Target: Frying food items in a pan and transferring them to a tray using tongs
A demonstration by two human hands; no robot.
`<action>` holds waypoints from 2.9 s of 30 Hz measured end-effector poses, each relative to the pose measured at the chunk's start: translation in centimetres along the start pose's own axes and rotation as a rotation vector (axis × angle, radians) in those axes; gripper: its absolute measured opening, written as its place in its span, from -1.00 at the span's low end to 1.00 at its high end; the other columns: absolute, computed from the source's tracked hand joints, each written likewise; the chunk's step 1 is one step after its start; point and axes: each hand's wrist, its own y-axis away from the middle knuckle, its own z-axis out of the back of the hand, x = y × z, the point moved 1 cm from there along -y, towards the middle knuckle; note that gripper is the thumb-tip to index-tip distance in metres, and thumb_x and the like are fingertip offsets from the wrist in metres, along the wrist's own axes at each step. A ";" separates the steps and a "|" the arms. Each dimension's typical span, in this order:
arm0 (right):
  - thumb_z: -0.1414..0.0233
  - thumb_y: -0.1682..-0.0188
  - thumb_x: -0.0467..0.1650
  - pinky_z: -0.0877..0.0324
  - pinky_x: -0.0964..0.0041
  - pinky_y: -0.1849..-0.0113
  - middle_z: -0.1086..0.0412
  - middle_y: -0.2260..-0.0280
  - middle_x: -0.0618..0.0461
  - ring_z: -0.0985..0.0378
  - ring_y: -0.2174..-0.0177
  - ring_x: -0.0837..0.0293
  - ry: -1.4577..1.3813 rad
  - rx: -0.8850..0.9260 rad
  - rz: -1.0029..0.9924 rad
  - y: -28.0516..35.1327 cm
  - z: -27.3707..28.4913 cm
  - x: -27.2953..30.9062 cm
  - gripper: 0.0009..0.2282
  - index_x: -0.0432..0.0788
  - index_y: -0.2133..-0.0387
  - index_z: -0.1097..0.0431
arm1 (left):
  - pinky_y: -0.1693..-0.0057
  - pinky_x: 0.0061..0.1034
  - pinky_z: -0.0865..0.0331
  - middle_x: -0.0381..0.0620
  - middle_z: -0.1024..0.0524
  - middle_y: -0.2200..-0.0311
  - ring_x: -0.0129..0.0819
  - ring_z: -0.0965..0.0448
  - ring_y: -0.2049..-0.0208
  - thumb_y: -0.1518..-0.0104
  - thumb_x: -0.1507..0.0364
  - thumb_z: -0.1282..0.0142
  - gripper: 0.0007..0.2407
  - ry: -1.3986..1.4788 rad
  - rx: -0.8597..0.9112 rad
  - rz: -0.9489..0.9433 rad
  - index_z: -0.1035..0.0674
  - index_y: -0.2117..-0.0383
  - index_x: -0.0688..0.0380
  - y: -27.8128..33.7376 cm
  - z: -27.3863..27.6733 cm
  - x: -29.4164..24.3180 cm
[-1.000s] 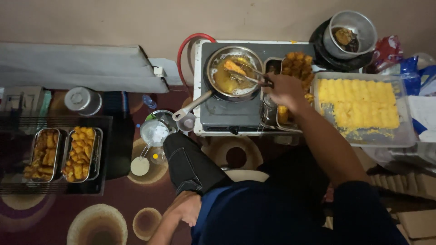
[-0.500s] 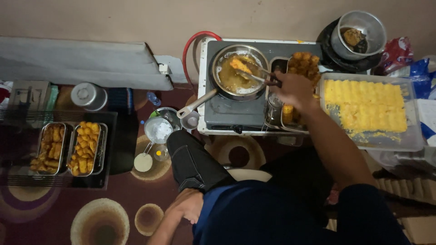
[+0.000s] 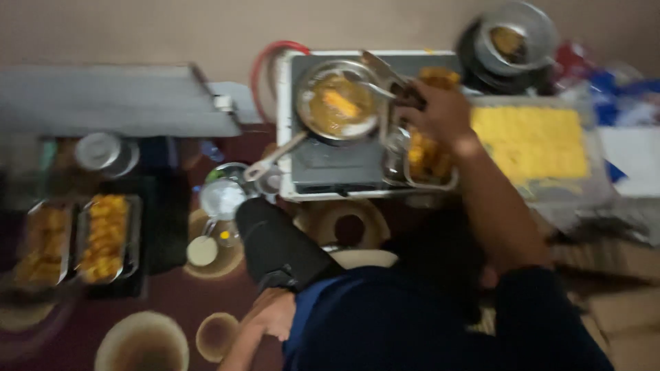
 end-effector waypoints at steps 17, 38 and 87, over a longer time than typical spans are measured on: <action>-0.05 -0.03 -0.11 -0.43 -0.10 0.33 -0.49 0.06 -0.13 -0.55 0.21 -0.31 -0.114 0.057 0.017 2.2 -1.2 0.0 -0.38 -0.05 -0.32 -0.09 | 0.47 -0.56 -0.28 -0.41 -0.38 0.84 -0.63 -0.39 0.71 0.40 0.14 -0.29 -0.85 -0.297 -0.505 0.106 -0.53 0.90 -0.35 12.1 -1.4 -4.7; 0.10 -0.20 -0.18 -0.48 0.16 0.37 -0.46 0.42 0.08 -0.55 0.43 0.07 0.113 0.351 -0.057 -1.6 -3.3 4.4 -0.75 -0.04 0.12 -0.42 | 0.45 -0.37 -0.29 -0.11 -0.35 0.83 -0.38 -0.48 0.69 0.54 0.25 -0.30 -0.85 -0.257 -0.661 -0.002 -0.53 0.89 -0.14 14.9 -0.4 -7.2; 0.01 -0.09 -0.03 -0.47 0.02 0.45 -0.56 0.20 -0.12 -0.62 0.40 -0.21 -0.005 -0.025 0.014 2.6 -6.0 -1.7 -0.28 0.17 -0.48 0.17 | 0.51 -0.57 -0.15 -0.45 -0.36 0.84 -0.63 -0.32 0.75 0.26 0.26 -0.27 -0.84 -0.029 -0.379 0.128 -0.53 0.89 -0.31 13.3 -1.0 -6.0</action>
